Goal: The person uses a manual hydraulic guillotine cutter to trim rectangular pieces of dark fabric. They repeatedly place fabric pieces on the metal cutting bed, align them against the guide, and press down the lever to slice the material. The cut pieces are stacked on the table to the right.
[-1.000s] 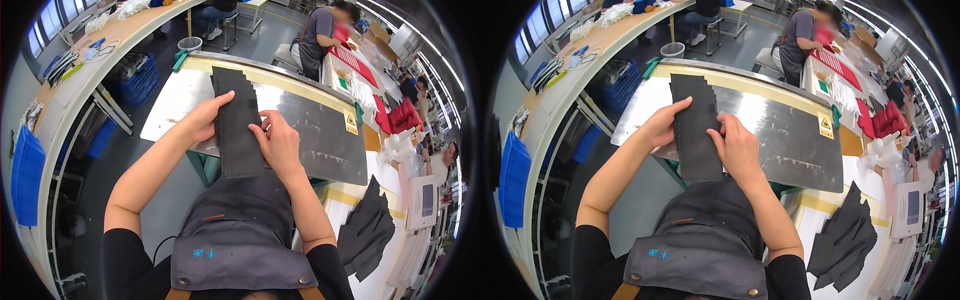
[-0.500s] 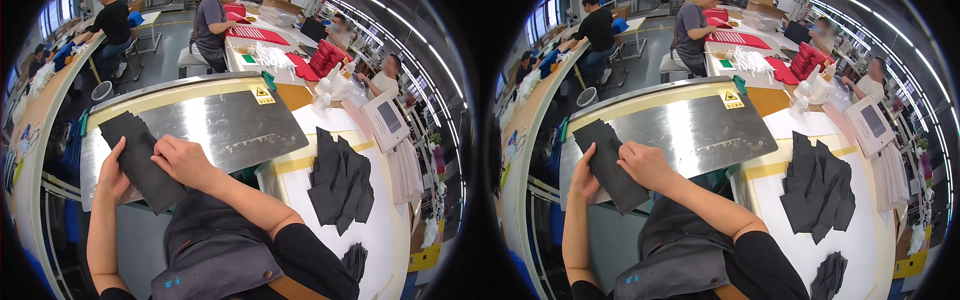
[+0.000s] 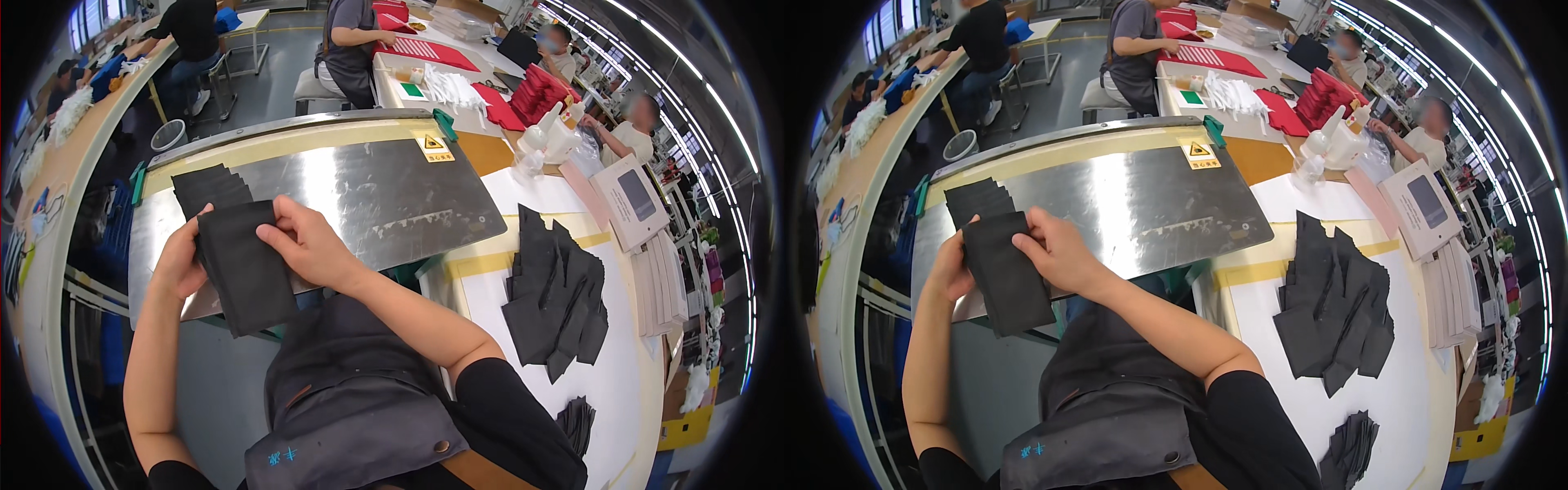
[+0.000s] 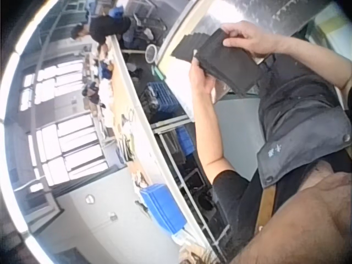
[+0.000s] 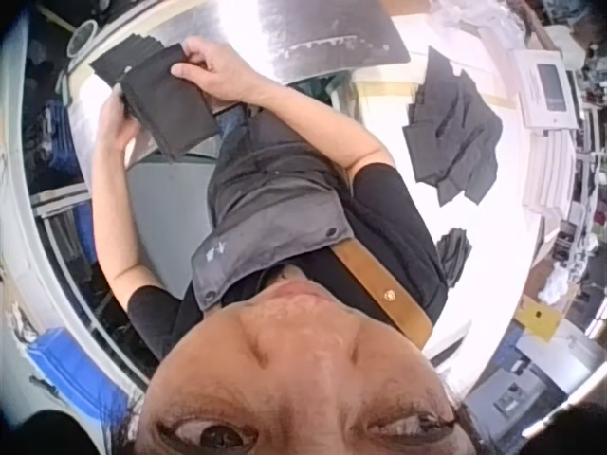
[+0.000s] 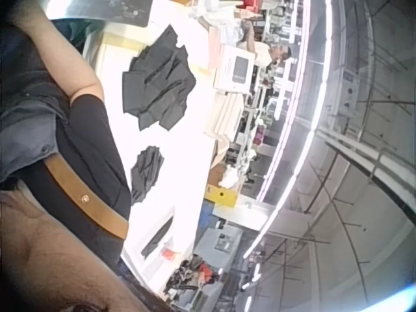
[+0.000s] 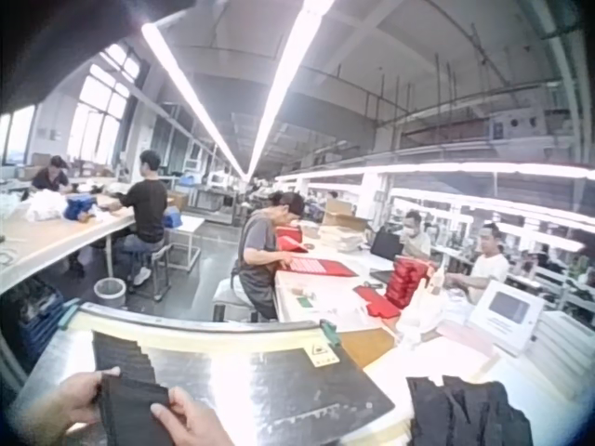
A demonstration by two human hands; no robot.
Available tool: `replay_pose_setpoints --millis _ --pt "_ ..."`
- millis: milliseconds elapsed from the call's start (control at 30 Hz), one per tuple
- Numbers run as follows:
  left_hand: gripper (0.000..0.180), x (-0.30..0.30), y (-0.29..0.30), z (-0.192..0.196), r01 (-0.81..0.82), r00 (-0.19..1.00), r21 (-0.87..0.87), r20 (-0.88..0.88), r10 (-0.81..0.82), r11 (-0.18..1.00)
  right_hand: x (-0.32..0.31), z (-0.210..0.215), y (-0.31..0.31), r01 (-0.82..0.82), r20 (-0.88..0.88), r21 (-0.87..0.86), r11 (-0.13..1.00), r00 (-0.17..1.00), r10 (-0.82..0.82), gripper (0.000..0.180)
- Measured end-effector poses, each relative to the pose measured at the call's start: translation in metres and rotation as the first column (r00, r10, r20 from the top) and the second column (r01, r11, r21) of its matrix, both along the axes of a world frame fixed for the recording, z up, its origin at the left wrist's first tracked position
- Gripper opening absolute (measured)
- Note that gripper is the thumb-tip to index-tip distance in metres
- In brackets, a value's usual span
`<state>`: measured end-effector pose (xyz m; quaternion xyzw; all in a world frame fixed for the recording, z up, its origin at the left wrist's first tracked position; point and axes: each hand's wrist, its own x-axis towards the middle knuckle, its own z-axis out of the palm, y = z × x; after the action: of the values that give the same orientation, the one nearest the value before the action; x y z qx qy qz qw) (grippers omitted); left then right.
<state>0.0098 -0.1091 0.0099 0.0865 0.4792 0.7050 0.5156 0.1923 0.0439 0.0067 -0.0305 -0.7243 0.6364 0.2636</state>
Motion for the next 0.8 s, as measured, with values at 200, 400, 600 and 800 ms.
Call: replay_pose_setpoints --millis 200,400,600,800 --pt "0.047 -0.022 -0.006 0.017 -0.048 0.953 -0.21 -0.303 -0.018 0.977 0.025 0.047 0.04 0.136 -0.111 -0.346 0.928 0.976 -0.185 0.024" --pt "0.056 -0.036 -0.016 0.025 0.01 0.825 -0.418 -0.51 -0.244 0.908 0.012 0.069 0.109 0.06 -0.227 -0.452 0.89 0.957 -0.18 0.007" --pt "0.063 -0.028 -0.011 0.053 -0.544 -0.04 -0.561 -0.725 -0.687 0.624 -0.03 0.06 0.129 0.261 0.077 0.126 0.957 0.959 -0.272 0.033" --pt "0.049 -0.002 0.055 0.051 -0.216 -0.243 -0.348 -0.886 -0.395 0.912 -0.065 -0.004 0.156 0.28 -0.108 0.831 0.48 0.929 -0.354 0.052"
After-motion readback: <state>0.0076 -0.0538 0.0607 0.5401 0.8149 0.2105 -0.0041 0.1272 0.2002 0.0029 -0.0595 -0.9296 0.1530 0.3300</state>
